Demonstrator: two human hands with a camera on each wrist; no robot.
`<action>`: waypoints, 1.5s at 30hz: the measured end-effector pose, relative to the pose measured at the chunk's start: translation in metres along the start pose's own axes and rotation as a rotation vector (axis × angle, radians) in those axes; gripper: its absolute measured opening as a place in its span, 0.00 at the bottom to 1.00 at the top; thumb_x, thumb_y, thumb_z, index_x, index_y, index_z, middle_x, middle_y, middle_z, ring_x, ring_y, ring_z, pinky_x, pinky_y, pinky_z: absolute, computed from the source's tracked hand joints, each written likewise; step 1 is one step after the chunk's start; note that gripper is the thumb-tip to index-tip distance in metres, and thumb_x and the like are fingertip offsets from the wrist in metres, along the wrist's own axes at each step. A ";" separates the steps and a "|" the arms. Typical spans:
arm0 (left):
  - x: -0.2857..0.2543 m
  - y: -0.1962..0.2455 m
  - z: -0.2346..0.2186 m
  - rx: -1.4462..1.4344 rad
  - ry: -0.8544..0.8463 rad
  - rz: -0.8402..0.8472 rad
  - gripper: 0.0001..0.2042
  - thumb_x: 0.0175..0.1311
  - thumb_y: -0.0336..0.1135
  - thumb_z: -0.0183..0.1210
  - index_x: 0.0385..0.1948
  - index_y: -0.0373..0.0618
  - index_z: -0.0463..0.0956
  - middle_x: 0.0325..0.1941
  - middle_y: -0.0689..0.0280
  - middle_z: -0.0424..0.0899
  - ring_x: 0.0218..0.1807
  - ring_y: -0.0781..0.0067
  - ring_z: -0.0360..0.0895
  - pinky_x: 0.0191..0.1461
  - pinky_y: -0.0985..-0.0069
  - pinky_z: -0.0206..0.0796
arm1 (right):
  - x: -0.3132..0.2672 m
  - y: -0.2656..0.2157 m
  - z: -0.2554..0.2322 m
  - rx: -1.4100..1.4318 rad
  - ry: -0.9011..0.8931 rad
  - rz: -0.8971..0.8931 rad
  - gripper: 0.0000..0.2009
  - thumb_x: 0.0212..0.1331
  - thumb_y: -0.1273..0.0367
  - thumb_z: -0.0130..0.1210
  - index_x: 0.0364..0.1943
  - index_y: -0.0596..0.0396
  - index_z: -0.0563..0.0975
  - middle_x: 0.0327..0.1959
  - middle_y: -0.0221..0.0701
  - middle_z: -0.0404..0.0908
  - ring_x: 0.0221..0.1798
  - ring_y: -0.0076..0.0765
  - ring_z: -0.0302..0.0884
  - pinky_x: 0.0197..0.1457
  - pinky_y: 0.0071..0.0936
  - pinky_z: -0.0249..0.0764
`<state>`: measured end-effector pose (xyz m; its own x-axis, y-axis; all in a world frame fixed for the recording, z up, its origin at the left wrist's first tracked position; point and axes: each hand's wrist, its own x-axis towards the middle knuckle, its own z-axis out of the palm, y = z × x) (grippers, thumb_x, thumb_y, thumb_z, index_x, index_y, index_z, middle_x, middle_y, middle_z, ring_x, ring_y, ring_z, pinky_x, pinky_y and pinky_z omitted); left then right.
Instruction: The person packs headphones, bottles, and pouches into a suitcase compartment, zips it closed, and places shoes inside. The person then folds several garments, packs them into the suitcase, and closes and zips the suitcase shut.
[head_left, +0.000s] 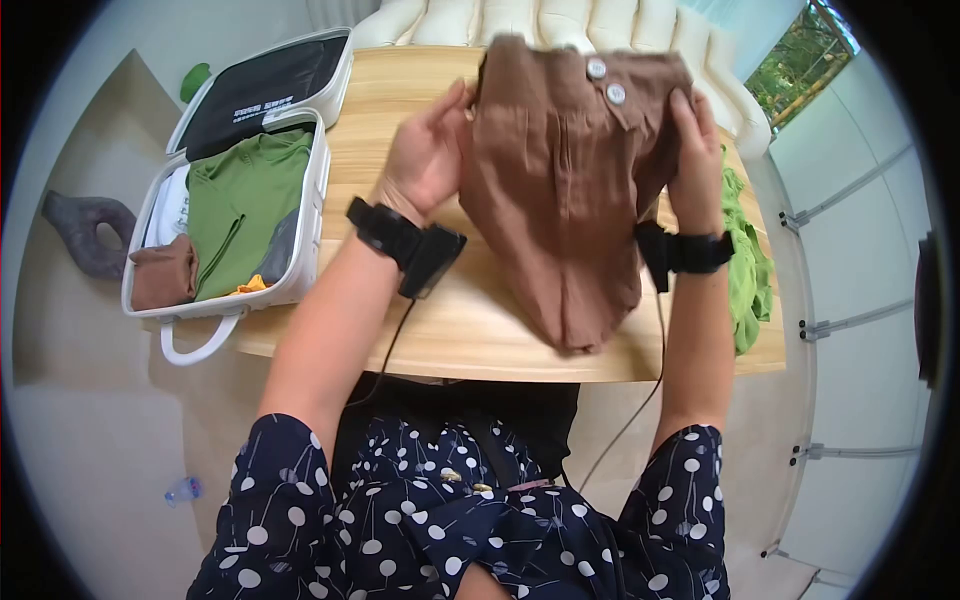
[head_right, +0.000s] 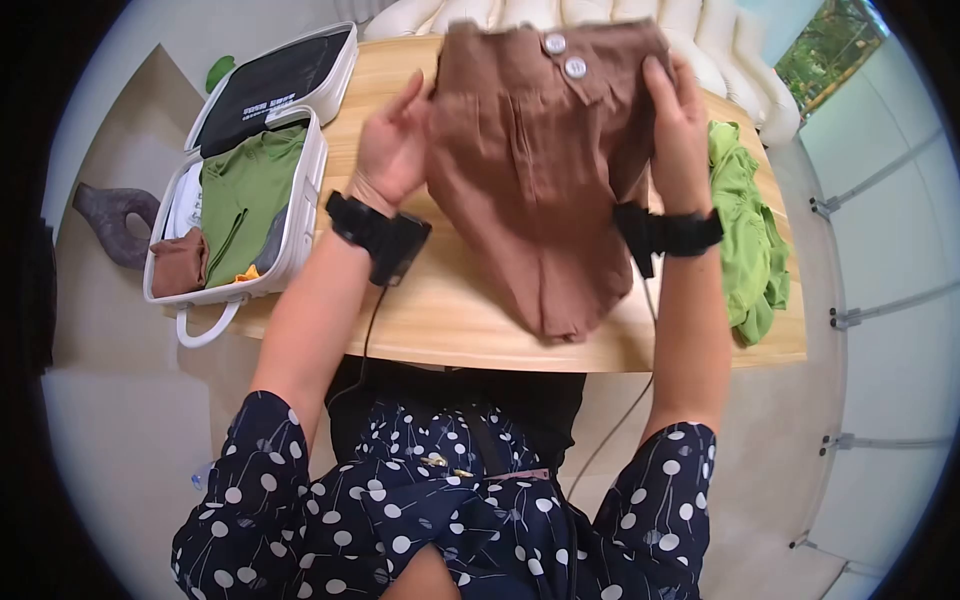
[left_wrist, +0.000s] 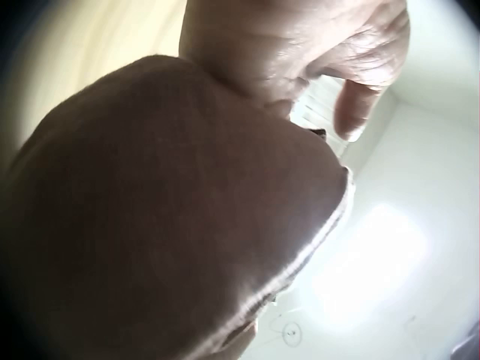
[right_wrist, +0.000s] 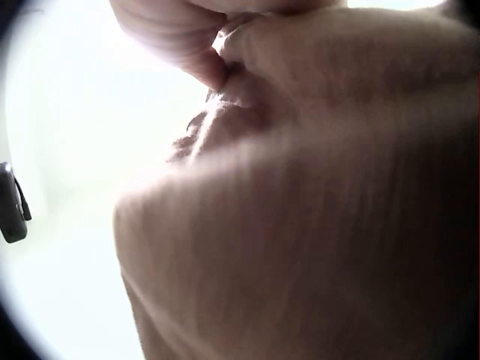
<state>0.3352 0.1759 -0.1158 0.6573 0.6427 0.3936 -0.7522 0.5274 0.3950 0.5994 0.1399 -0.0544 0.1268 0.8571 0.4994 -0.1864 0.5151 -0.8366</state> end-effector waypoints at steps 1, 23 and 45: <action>0.007 0.012 0.014 0.004 0.018 -0.029 0.21 0.71 0.42 0.39 0.60 0.40 0.62 0.60 0.56 0.70 0.62 0.62 0.66 0.67 0.64 0.54 | 0.006 -0.016 0.000 -0.117 -0.015 -0.043 0.11 0.64 0.68 0.50 0.47 0.58 0.74 0.42 0.23 0.77 0.44 0.15 0.70 0.48 0.14 0.65; 0.055 0.094 0.185 1.249 0.148 0.283 0.10 0.63 0.31 0.56 0.42 0.36 0.76 0.39 0.65 0.82 0.41 0.77 0.79 0.48 0.81 0.70 | 0.062 -0.129 -0.016 -0.344 -0.027 -0.221 0.14 0.63 0.64 0.52 0.48 0.55 0.75 0.42 0.25 0.78 0.45 0.16 0.73 0.49 0.15 0.68; 0.017 0.039 0.241 1.032 -0.113 0.693 0.12 0.64 0.31 0.55 0.46 0.38 0.72 0.44 0.65 0.80 0.43 0.79 0.75 0.47 0.81 0.69 | -0.002 -0.142 0.004 0.104 -0.107 -0.526 0.14 0.68 0.68 0.43 0.56 0.53 0.66 0.53 0.28 0.71 0.55 0.25 0.68 0.56 0.25 0.64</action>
<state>0.3282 0.0734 0.1061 0.1763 0.5326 0.8278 -0.5875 -0.6179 0.5226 0.6222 0.0651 0.0643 0.1301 0.4775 0.8690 -0.2208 0.8684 -0.4441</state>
